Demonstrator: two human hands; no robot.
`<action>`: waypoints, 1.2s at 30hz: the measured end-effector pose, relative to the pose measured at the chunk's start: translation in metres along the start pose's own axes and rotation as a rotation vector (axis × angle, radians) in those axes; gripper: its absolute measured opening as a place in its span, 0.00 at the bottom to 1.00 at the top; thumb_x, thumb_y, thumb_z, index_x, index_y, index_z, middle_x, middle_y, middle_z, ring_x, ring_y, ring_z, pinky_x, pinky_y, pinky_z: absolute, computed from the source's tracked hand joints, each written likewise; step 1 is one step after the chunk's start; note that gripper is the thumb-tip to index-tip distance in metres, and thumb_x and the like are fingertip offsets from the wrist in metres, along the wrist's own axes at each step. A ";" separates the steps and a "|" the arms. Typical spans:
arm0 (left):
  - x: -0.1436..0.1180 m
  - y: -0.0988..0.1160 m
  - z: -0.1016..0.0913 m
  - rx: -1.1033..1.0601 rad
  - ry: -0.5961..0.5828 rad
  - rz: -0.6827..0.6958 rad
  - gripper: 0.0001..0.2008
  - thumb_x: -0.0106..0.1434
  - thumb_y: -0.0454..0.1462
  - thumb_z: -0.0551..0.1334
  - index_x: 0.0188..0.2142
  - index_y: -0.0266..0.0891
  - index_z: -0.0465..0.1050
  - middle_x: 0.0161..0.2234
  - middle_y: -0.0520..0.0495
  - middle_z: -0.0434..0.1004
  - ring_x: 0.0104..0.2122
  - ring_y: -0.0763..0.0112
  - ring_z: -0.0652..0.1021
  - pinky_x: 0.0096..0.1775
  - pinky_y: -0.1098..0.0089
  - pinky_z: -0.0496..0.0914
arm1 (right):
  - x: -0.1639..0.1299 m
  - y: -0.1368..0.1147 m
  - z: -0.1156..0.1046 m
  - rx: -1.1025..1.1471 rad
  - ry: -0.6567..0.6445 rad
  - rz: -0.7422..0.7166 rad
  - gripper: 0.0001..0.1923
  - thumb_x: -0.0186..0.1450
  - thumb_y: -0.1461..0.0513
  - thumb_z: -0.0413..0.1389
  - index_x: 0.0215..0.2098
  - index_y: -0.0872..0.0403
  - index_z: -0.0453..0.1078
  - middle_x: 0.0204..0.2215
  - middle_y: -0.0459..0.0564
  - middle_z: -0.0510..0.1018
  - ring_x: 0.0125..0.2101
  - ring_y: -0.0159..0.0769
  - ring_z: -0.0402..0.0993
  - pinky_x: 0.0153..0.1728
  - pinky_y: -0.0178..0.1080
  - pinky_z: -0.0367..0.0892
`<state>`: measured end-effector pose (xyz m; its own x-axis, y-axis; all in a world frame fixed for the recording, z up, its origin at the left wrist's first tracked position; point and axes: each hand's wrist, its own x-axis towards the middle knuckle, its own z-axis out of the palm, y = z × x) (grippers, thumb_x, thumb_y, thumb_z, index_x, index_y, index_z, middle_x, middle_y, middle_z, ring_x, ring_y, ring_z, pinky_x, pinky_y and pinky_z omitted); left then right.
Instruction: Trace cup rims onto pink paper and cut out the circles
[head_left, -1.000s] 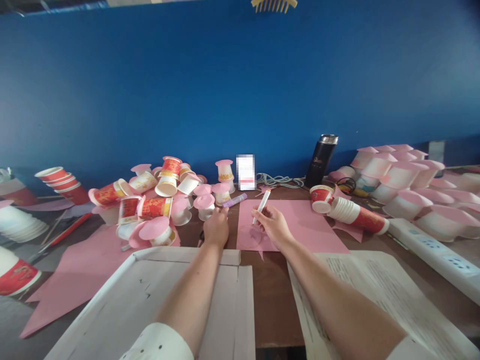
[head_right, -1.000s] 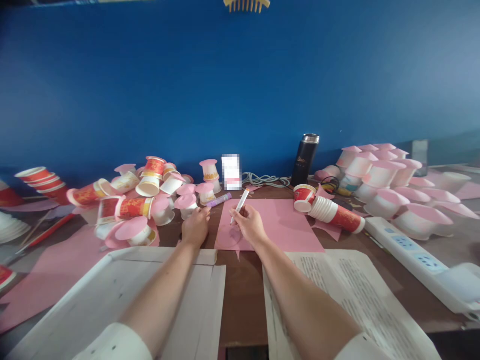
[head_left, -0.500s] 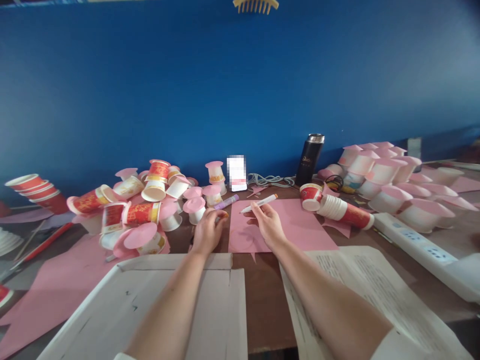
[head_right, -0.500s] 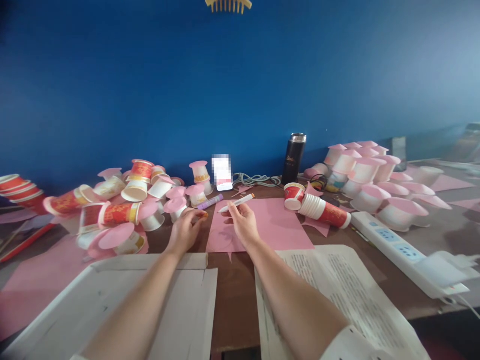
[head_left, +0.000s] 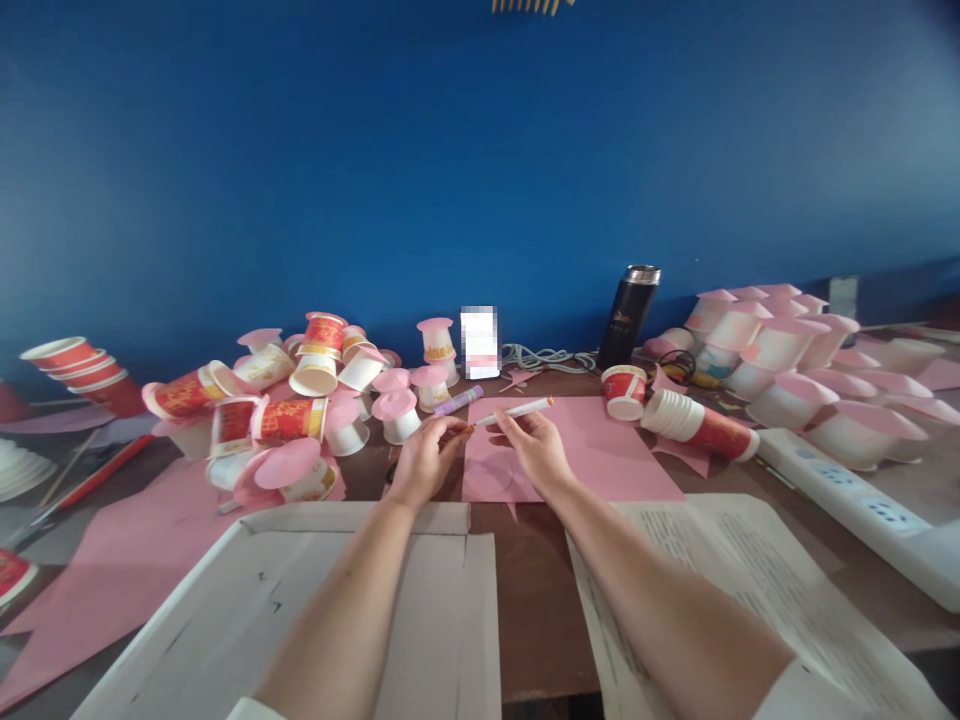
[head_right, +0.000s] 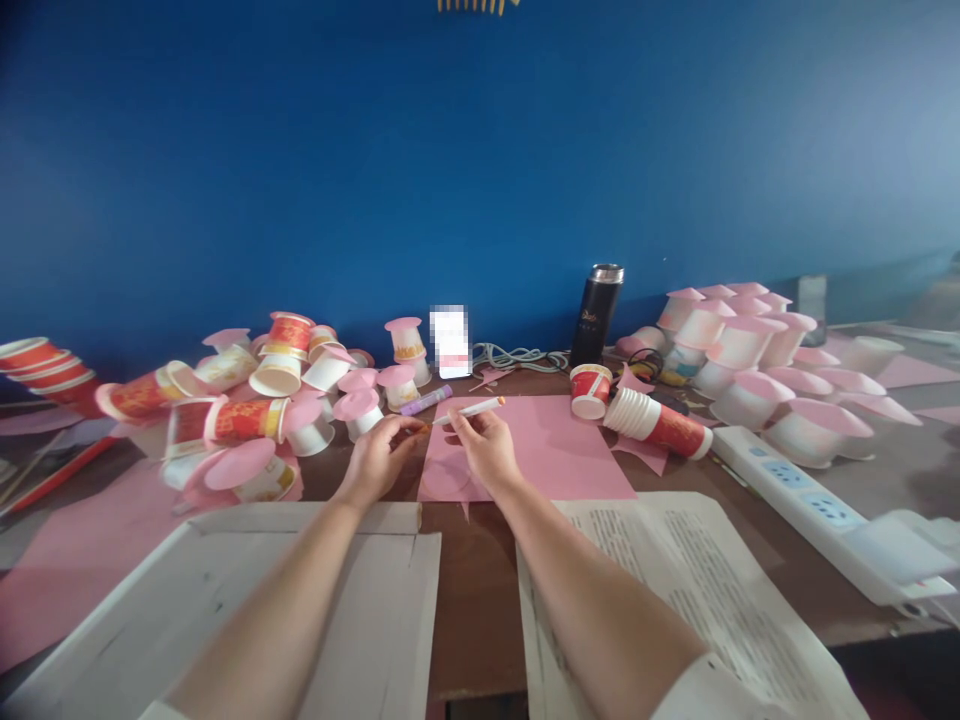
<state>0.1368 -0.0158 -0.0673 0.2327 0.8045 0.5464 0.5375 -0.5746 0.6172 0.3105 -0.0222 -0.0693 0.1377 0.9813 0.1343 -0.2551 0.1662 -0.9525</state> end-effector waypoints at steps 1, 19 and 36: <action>0.000 -0.001 0.000 -0.001 0.000 0.010 0.10 0.63 0.41 0.58 0.39 0.39 0.73 0.38 0.45 0.76 0.37 0.68 0.76 0.41 0.69 0.70 | 0.000 0.000 -0.001 -0.005 0.000 0.001 0.19 0.52 0.49 0.64 0.30 0.57 0.73 0.27 0.49 0.79 0.31 0.36 0.77 0.33 0.38 0.75; 0.000 0.002 0.006 0.069 -0.017 0.098 0.07 0.63 0.37 0.60 0.39 0.39 0.74 0.37 0.46 0.76 0.39 0.68 0.76 0.43 0.68 0.70 | -0.002 0.003 0.001 -0.158 -0.052 0.052 0.20 0.51 0.49 0.64 0.33 0.56 0.73 0.25 0.48 0.77 0.28 0.34 0.74 0.28 0.35 0.71; -0.002 0.019 -0.010 0.414 -0.128 -0.083 0.09 0.63 0.37 0.57 0.39 0.42 0.76 0.38 0.47 0.77 0.36 0.67 0.77 0.36 0.71 0.67 | -0.005 0.005 0.005 -0.369 -0.081 0.062 0.20 0.55 0.48 0.59 0.37 0.55 0.71 0.23 0.44 0.73 0.20 0.29 0.67 0.19 0.31 0.60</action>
<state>0.1382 -0.0297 -0.0508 0.2601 0.8724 0.4138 0.8321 -0.4199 0.3623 0.3035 -0.0256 -0.0736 0.0529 0.9954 0.0804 0.1029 0.0747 -0.9919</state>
